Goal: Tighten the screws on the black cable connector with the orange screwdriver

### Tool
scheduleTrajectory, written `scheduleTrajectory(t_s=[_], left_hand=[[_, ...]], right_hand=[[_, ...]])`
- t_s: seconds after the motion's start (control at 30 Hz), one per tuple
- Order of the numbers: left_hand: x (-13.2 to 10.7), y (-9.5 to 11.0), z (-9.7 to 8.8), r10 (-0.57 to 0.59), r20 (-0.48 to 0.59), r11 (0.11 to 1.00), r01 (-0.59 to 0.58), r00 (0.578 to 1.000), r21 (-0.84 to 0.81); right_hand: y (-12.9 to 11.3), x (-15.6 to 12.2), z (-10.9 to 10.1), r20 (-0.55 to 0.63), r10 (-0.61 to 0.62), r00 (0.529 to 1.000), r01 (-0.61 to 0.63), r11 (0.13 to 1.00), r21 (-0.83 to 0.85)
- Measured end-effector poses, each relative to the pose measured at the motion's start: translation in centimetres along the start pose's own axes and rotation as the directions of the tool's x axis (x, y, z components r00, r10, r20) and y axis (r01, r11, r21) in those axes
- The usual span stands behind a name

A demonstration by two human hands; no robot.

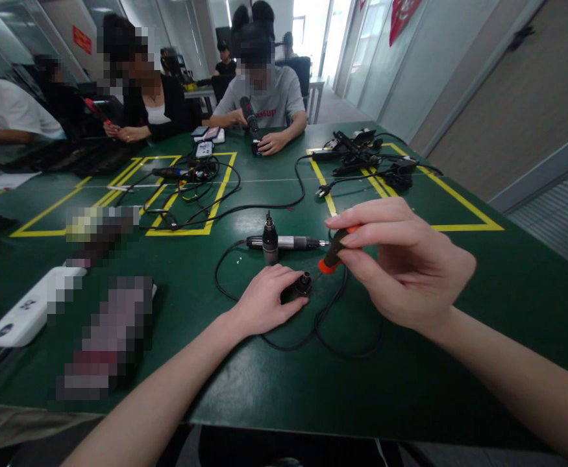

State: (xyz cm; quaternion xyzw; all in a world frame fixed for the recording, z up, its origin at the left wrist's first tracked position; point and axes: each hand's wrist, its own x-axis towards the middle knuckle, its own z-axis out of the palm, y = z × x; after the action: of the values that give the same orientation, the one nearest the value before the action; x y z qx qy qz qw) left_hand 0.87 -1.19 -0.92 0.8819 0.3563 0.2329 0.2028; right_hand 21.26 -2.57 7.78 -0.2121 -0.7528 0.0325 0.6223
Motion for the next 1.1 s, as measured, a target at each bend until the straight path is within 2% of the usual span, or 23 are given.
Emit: scheduleTrajectory(t_s=[0.2,0.33,0.5,0.7,1.1], left_hand=[[0.00,0.02,-0.06,0.002,0.003,1.000,-0.002,1.000,0.001],[0.01,-0.06,-0.04,0.006,0.007,1.000,-0.006,1.000,0.001],[0.01,-0.07,0.02,0.009,-0.001,1.000,-0.009,1.000,0.003],[0.04,-0.01,-0.07,0.001,0.007,1.000,-0.001,1.000,0.002],[0.02,-0.02,0.00,0.002,0.003,1.000,-0.002,1.000,0.000]], right_hand=[[-0.18,-0.12,0.08,0.021,0.039,0.999,-0.040,0.998,0.057],[-0.23,0.00,-0.01,0.058,0.029,0.998,-0.031,0.999,0.034],[0.04,0.10,-0.03,0.025,-0.025,0.999,0.025,1.000,-0.012],[-0.19,-0.04,-0.09,0.037,0.013,0.999,-0.012,0.999,-0.032],[0.04,0.05,0.00,0.010,-0.013,1.000,0.013,1.000,-0.005]])
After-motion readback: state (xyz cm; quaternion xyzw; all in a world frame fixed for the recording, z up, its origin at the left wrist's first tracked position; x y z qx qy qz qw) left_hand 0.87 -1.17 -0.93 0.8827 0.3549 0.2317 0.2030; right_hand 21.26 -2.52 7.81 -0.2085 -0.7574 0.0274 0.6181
